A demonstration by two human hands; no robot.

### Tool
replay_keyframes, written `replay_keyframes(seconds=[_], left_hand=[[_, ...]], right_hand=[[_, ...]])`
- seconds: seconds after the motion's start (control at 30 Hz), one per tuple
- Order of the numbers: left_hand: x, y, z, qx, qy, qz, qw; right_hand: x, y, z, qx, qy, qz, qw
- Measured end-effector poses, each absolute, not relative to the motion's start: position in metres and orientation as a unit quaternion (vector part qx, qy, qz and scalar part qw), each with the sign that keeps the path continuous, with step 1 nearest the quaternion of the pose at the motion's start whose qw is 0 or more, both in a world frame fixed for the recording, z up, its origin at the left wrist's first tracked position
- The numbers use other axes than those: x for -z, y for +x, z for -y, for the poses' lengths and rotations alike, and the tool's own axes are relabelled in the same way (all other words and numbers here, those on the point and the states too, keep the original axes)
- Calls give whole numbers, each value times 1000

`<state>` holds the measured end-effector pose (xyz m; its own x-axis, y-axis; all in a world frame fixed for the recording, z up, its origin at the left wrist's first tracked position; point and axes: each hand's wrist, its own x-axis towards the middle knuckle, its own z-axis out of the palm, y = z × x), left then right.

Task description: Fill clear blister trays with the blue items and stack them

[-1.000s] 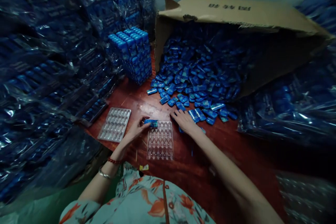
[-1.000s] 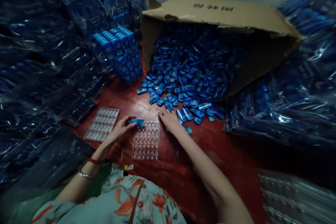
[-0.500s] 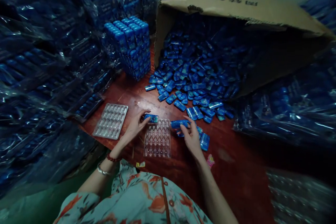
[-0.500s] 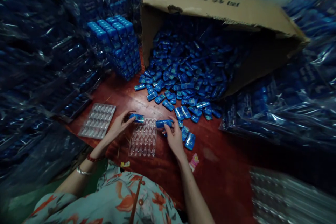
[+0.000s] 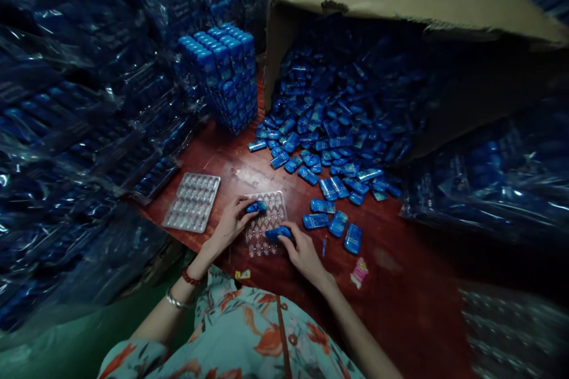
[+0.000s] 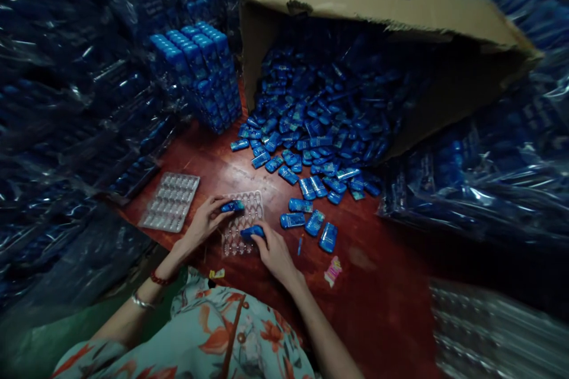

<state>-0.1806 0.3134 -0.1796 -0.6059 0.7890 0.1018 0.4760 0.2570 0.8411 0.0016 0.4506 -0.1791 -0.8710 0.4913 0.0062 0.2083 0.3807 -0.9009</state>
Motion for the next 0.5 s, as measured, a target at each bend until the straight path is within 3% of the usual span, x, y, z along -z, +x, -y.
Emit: replay_keyframes(seconds=[0.27,0.4,0.5], left_hand=[[152,-190,-314,-426,414,-780,197],[146,-179,-318,-403,472,-760,192],[152,-165,-318,-333,506,-767,212]], right_hand=[[154,9,-509,-461,-76,884,-26],[138,12,-521,-427,-54,902,-39],[138,20,-514,-411,-100,906,6]])
